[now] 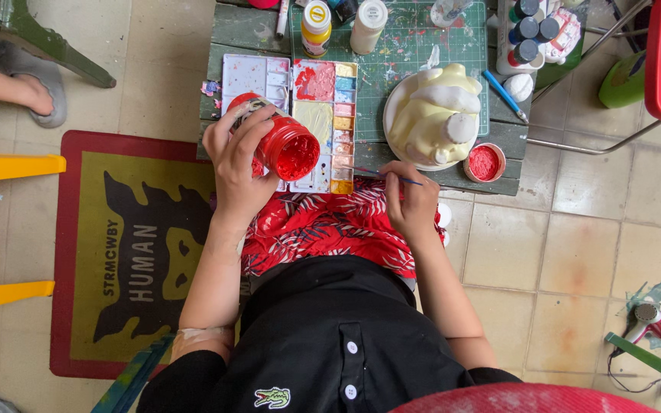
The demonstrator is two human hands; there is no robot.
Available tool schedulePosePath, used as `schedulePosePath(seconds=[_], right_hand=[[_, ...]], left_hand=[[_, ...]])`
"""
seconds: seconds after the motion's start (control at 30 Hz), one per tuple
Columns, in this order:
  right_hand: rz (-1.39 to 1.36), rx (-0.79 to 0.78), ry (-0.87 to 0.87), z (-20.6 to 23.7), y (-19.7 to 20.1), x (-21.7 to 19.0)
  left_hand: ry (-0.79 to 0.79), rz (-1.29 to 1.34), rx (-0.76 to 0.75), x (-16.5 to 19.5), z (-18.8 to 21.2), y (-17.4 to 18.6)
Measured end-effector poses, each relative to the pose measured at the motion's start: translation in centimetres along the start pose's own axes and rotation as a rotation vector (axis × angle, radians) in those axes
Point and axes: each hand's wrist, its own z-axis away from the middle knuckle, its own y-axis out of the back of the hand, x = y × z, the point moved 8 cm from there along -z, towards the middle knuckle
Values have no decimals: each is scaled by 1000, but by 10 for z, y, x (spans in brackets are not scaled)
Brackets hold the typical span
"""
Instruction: The person sits on a floor mat and paints a ceramic chef-bear figurine with a brush. They dip the brush into red, black and yellow paint containers, load paint onto a palette, steady the figurine with one hand, and paint details on its face and body.
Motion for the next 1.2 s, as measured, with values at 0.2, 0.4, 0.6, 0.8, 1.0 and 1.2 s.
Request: schedulePosePath(seconds=[0.2, 0.4, 0.6, 0.8, 1.0, 1.2], right_hand=[[-1, -20, 89, 1, -3, -6], [-82, -36, -44, 3, -3, 6], [-72, 1, -82, 2, -2, 11], [-129, 36, -138, 1, -3, 13], [-78, 30, -187, -1, -2, 15], [31, 55, -6, -4, 7, -5]], left_hand=[[7, 7, -2, 0, 0, -1], [16, 12, -11, -1, 0, -1], [32, 18, -15, -2, -1, 0], [17, 4, -9, 0, -2, 0], [14, 11, -13, 0, -1, 0], [15, -4, -13, -1, 0, 0]])
